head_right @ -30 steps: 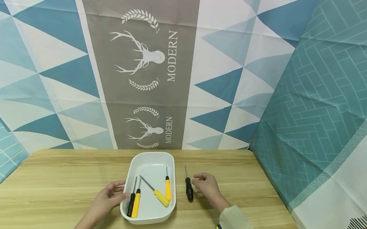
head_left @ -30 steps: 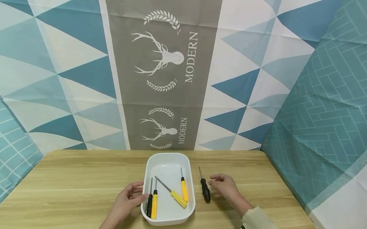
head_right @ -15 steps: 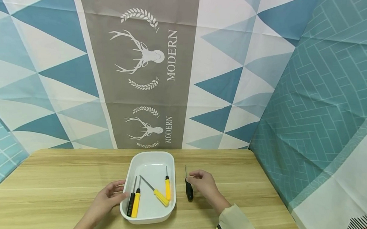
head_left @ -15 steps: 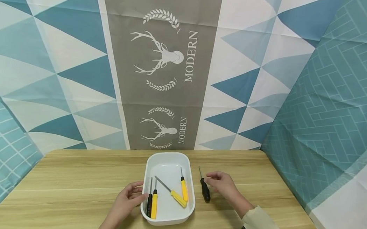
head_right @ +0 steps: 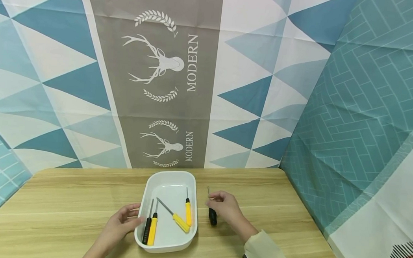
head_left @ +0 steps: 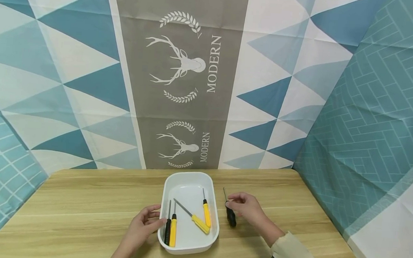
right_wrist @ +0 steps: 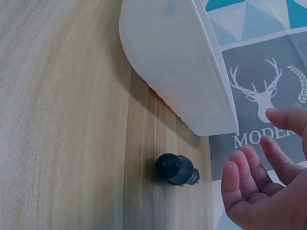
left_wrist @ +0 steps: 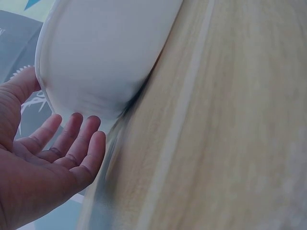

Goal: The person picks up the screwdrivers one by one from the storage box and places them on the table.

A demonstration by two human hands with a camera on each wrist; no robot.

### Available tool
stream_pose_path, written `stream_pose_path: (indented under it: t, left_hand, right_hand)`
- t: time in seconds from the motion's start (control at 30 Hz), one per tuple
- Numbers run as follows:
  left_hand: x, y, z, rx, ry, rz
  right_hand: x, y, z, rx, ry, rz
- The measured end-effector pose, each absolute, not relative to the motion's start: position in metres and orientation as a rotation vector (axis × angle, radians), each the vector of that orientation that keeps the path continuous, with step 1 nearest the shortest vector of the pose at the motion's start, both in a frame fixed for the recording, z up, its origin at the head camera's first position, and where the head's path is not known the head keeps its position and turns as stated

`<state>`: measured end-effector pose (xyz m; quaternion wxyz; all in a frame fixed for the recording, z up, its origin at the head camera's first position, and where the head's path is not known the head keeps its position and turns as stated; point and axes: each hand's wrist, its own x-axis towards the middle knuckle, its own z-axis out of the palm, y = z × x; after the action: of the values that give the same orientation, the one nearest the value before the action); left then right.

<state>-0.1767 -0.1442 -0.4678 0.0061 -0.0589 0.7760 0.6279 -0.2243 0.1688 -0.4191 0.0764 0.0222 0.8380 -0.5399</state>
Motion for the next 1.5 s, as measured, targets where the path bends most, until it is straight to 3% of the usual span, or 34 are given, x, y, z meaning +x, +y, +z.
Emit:
stream_pose_path:
  t: [1.5]
  left_hand:
    - [-0.178, -0.146, -0.471, -0.183, 2.422, 1.973]
  right_hand:
    - [-0.212, 0.128, -0.397, -0.179, 2.472, -1.528]
